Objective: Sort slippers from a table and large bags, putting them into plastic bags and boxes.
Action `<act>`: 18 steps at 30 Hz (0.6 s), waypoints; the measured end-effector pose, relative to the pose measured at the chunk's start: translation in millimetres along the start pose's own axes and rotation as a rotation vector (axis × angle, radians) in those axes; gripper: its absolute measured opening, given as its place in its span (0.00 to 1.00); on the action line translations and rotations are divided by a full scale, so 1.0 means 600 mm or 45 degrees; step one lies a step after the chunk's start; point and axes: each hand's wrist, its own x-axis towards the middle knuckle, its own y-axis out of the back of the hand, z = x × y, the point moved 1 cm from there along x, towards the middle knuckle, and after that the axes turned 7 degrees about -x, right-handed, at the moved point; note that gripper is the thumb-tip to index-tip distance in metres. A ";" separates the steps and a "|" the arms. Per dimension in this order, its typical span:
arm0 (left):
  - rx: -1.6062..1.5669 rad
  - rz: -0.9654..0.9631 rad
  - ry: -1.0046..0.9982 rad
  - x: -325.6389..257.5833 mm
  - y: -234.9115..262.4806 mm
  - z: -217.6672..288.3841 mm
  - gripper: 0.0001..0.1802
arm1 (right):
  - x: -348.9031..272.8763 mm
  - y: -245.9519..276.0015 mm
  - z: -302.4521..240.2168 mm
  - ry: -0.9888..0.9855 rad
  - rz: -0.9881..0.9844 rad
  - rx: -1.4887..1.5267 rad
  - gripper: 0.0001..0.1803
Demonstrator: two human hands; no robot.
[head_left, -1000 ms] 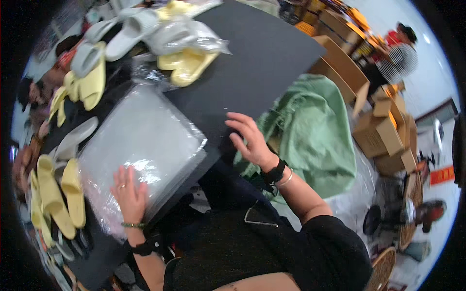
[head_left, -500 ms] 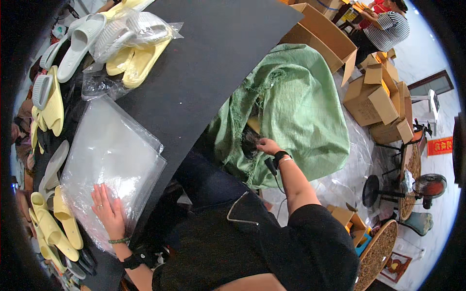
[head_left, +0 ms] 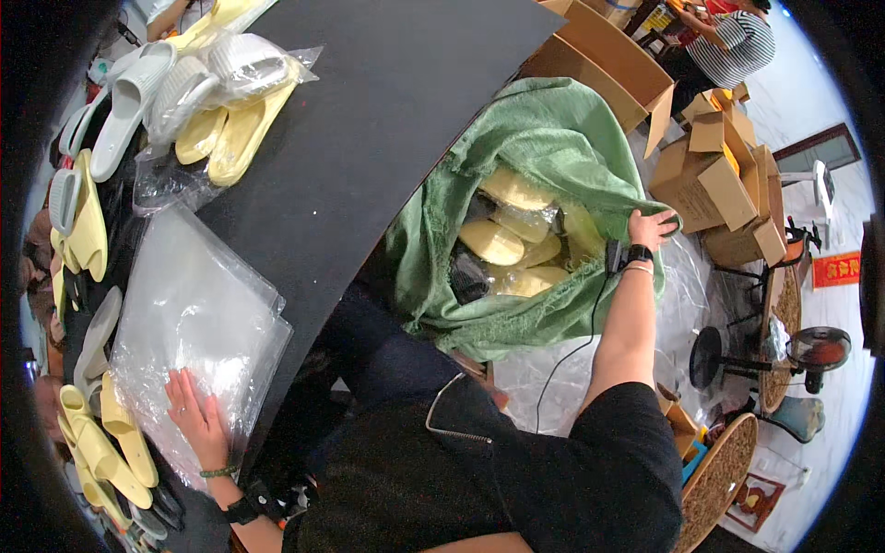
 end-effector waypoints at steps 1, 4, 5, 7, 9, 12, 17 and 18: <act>0.014 0.000 -0.004 -0.001 -0.003 -0.003 0.32 | -0.001 0.004 -0.006 -0.008 -0.082 -0.054 0.53; 0.029 0.005 -0.006 -0.002 -0.005 0.002 0.32 | -0.045 -0.013 -0.022 0.048 -0.318 -0.418 0.39; 0.019 0.014 -0.010 -0.001 -0.005 0.002 0.32 | -0.071 -0.033 -0.022 0.253 -0.278 -0.525 0.32; 0.059 0.000 0.034 -0.002 0.006 0.013 0.32 | -0.173 -0.033 -0.063 0.648 -0.321 -0.523 0.19; 0.052 -0.022 0.049 0.011 0.001 0.028 0.31 | -0.206 -0.105 -0.052 0.863 -0.432 -0.028 0.28; 0.070 -0.010 0.126 0.009 0.013 0.025 0.32 | -0.264 -0.204 -0.074 0.217 -1.119 0.526 0.46; -0.086 -0.059 0.143 0.023 0.018 0.043 0.34 | -0.228 -0.276 -0.031 0.040 -1.339 1.459 0.52; -0.070 0.015 0.193 0.020 0.021 0.040 0.34 | -0.247 -0.280 -0.044 -0.170 -1.602 1.752 0.49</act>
